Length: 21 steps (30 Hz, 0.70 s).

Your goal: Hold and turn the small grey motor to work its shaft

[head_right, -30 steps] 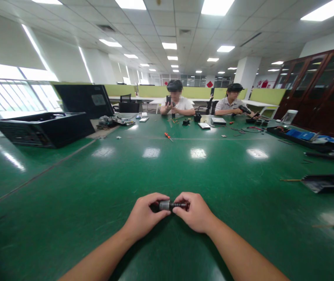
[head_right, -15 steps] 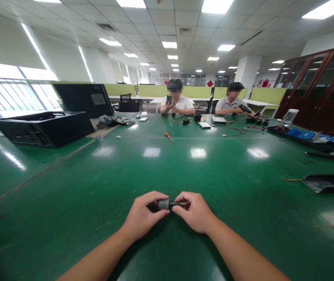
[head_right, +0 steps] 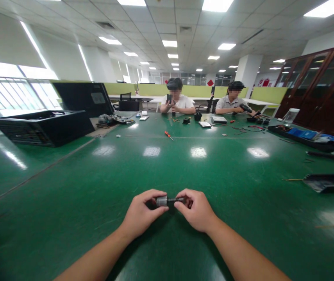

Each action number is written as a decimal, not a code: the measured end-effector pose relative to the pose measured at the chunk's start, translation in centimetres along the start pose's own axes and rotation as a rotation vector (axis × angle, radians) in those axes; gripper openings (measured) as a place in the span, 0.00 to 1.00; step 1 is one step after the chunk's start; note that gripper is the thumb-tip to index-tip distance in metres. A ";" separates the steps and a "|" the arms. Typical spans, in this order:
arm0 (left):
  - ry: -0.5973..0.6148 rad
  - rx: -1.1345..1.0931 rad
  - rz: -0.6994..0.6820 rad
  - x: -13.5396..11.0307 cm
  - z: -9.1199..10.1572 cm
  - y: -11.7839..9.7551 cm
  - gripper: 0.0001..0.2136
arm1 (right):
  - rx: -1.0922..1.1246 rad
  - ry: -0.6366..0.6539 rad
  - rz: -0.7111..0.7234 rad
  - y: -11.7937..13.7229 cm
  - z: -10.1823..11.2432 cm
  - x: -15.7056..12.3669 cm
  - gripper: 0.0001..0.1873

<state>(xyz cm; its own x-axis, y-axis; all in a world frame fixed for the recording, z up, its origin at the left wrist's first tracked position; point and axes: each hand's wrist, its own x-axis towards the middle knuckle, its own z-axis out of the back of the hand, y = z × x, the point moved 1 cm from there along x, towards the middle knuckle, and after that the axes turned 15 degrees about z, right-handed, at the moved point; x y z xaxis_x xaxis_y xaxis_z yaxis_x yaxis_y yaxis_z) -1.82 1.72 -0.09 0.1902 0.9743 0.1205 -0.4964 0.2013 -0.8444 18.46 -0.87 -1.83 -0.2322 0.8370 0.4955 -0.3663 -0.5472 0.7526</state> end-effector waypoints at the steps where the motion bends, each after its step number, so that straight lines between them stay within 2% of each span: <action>1: -0.002 0.002 -0.003 0.0 0.0 0.0 0.14 | 0.009 -0.001 0.002 0.0 0.0 0.0 0.07; 21: -0.025 -0.017 0.013 0.1 0.2 0.0 0.14 | -0.038 -0.055 0.058 -0.5 0.9 0.2 0.06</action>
<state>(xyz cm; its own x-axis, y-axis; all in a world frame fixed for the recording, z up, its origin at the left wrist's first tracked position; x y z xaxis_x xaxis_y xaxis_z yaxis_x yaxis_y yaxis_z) -1.95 1.84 -0.04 0.1625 0.9791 0.1221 -0.4843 0.1870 -0.8547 19.40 -0.48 -1.71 -0.2051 0.8015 0.5617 -0.3881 -0.5935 0.7051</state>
